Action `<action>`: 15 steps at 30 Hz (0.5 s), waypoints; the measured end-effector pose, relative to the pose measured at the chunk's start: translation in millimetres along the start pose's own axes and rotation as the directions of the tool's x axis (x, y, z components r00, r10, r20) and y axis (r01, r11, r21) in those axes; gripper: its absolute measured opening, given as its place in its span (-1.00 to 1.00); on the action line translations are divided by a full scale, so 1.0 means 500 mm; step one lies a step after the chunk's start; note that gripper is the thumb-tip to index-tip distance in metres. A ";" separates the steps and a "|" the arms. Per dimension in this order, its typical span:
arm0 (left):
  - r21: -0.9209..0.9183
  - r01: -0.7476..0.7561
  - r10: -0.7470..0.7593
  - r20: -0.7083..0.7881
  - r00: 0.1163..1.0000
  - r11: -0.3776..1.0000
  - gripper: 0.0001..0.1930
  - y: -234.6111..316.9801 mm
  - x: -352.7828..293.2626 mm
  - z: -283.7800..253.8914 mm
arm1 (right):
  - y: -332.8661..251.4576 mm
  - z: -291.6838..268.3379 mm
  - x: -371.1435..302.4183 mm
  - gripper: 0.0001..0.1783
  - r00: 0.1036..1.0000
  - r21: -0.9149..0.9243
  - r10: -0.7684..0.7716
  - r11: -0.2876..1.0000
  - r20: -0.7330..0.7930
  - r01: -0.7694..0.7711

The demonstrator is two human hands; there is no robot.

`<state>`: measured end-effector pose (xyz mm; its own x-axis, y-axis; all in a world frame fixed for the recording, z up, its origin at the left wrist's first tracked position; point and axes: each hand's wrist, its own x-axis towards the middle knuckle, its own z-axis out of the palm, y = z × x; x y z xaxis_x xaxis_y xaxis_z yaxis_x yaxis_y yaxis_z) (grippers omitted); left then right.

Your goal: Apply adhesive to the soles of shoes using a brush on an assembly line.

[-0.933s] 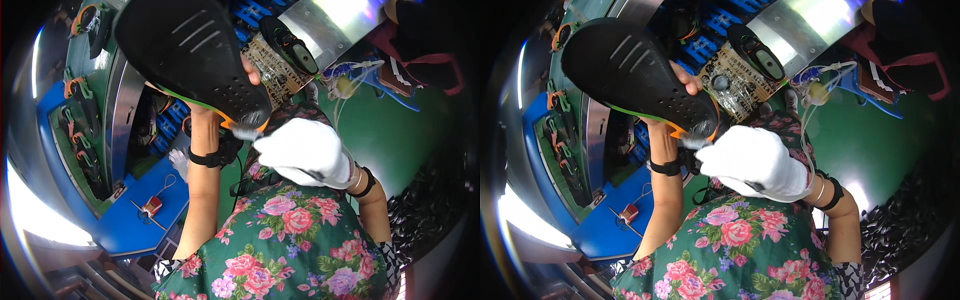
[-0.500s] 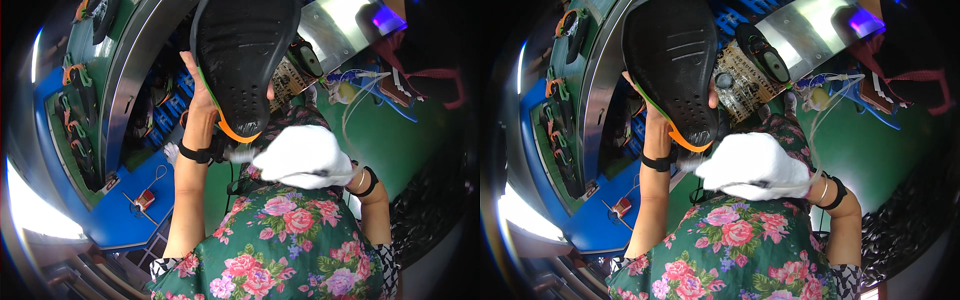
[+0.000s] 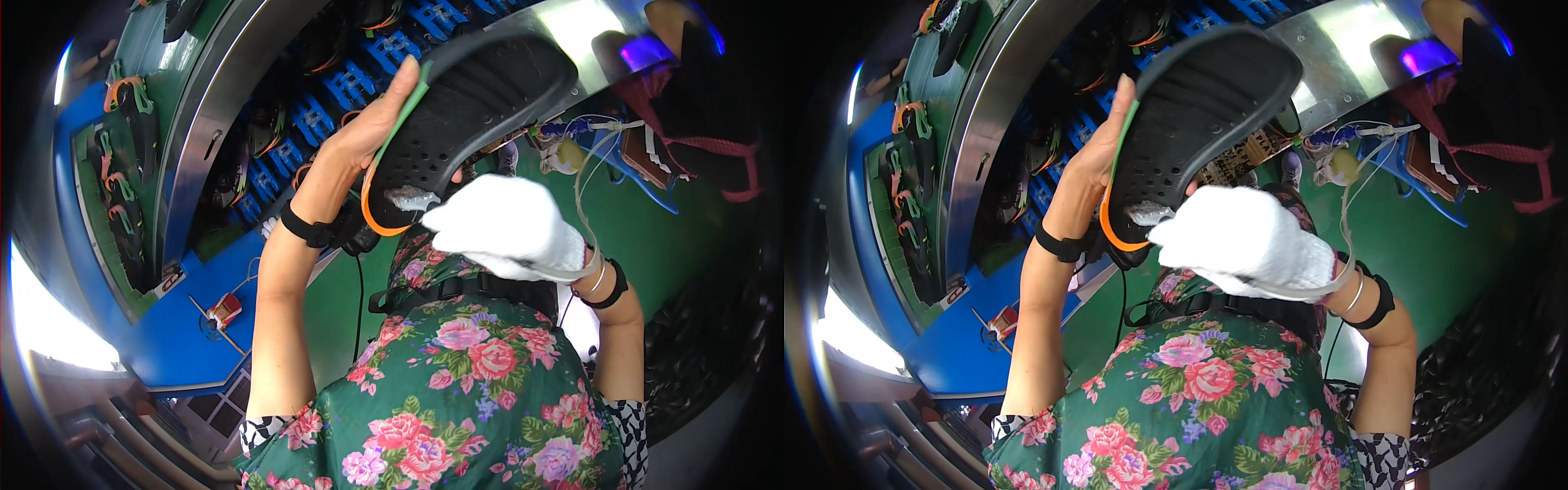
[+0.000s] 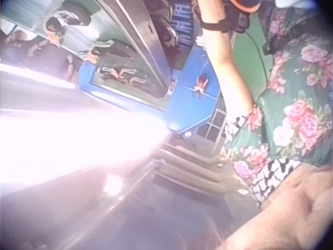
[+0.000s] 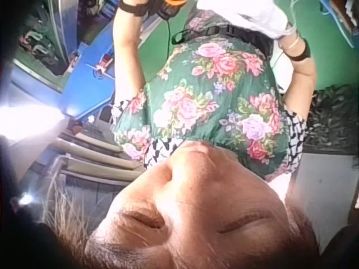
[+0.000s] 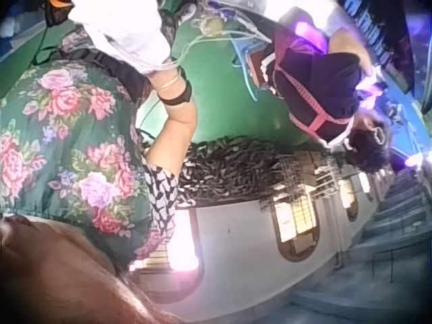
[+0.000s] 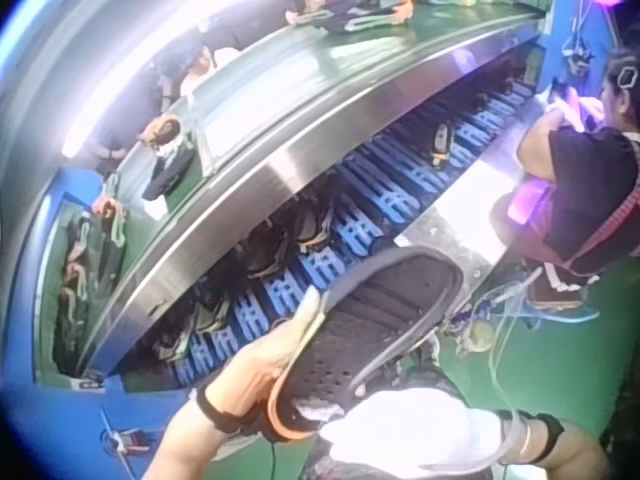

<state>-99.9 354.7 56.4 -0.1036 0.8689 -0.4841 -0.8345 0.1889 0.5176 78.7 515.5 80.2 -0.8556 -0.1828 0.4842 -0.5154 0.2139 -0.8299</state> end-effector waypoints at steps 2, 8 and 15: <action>0.044 0.033 -0.029 -0.099 0.995 0.998 -0.22 0.006 0.002 0.014 | 0.004 -0.003 0.001 -0.76 0.996 -0.100 -0.049 0.993 0.068 0.056; 0.126 0.077 -0.043 -0.253 0.967 0.989 -0.09 0.002 -0.002 0.005 | 0.015 -0.028 0.011 -0.75 0.995 0.200 0.037 0.978 0.094 -0.055; 0.213 -0.337 0.390 -0.295 0.872 0.917 -0.02 -0.066 0.024 -0.007 | -0.001 -0.075 0.026 -0.83 0.846 0.387 0.474 0.847 -0.244 -0.364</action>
